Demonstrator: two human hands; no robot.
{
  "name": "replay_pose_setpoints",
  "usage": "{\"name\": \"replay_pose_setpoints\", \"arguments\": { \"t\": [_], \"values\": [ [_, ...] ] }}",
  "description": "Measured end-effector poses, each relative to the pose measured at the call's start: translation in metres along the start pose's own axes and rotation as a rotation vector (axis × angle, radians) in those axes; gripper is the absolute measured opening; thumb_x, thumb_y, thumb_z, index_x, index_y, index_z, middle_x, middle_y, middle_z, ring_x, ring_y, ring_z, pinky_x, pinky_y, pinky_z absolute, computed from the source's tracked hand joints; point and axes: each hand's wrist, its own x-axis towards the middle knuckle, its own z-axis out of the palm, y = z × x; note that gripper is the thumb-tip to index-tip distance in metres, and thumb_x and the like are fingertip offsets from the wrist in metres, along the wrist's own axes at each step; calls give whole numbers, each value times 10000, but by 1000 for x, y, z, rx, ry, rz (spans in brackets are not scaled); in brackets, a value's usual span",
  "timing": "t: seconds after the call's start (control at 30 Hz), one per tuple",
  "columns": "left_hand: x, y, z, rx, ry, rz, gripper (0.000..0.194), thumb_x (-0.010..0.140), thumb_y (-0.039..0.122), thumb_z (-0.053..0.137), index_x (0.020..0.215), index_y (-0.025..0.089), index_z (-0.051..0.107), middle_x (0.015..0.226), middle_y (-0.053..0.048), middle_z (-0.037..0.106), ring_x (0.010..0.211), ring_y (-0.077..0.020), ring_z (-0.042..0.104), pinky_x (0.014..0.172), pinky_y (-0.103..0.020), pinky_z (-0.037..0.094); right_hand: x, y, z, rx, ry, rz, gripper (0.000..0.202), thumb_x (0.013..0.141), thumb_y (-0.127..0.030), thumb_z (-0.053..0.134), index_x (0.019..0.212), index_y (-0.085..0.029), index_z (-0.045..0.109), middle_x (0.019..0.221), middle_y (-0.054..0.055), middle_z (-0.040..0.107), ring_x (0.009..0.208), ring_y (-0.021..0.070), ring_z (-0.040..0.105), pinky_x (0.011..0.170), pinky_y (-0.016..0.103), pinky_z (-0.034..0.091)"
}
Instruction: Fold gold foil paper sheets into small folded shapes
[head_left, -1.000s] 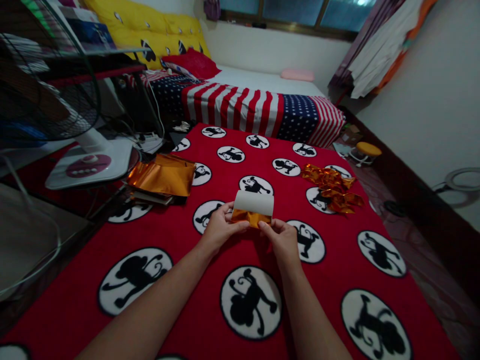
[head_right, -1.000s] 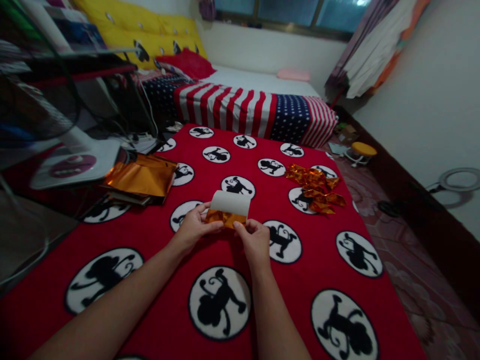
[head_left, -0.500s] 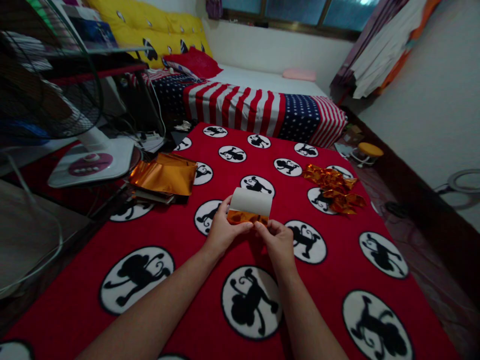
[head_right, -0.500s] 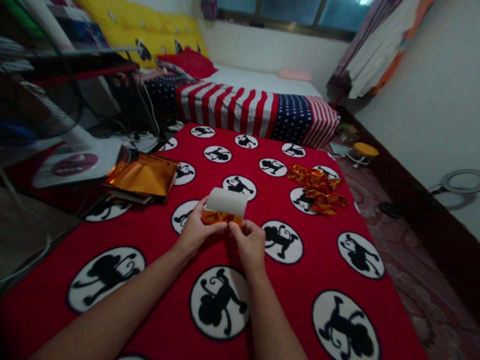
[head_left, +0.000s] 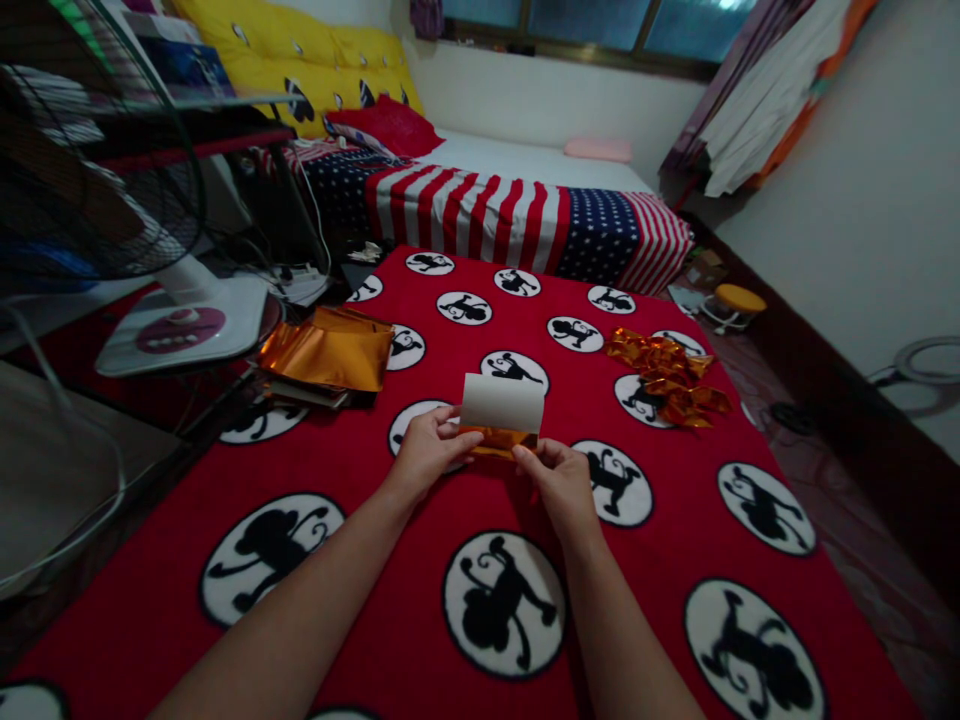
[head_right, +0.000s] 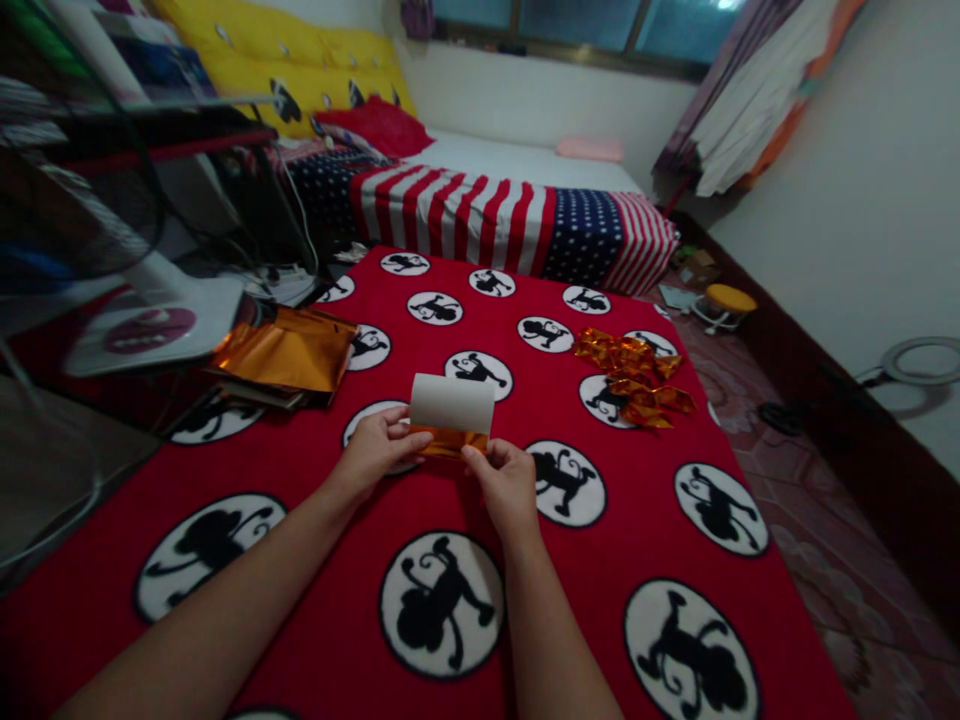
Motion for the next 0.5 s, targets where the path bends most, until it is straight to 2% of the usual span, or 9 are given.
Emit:
{"name": "replay_pose_setpoints", "arguments": {
  "t": [0.07, 0.17, 0.5],
  "values": [
    [0, 0, -2, 2, -31, -40, 584, 556, 338, 863, 1041, 94, 650, 876, -110, 758, 659, -172, 714, 537, -196, 560, 0, 0, 0, 5, -2, 0, 358, 705, -471, 740, 600, -165, 588, 542, 15, 612, 441, 99, 458, 371, 193, 304],
    [1, 0, -4, 5, -50, -59, 508, 558, 371, 860, 948, 99, 684, 856, -99, 762, 650, -160, 714, 544, -184, 560, 0, 2, 0, 1, -8, 1, 357, 711, -472, 735, 613, -161, 590, 544, 12, 609, 443, 96, 459, 374, 189, 308],
    [0, -1, -3, -9, -33, -53, 496, 545, 378, 860, 930, 117, 687, 830, -61, 763, 632, -140, 708, 530, -172, 560, 2, 7, 1, -9, -36, 9, 341, 695, -458, 740, 619, -165, 582, 549, -6, 605, 415, 83, 436, 354, 190, 313]
  ]
}}
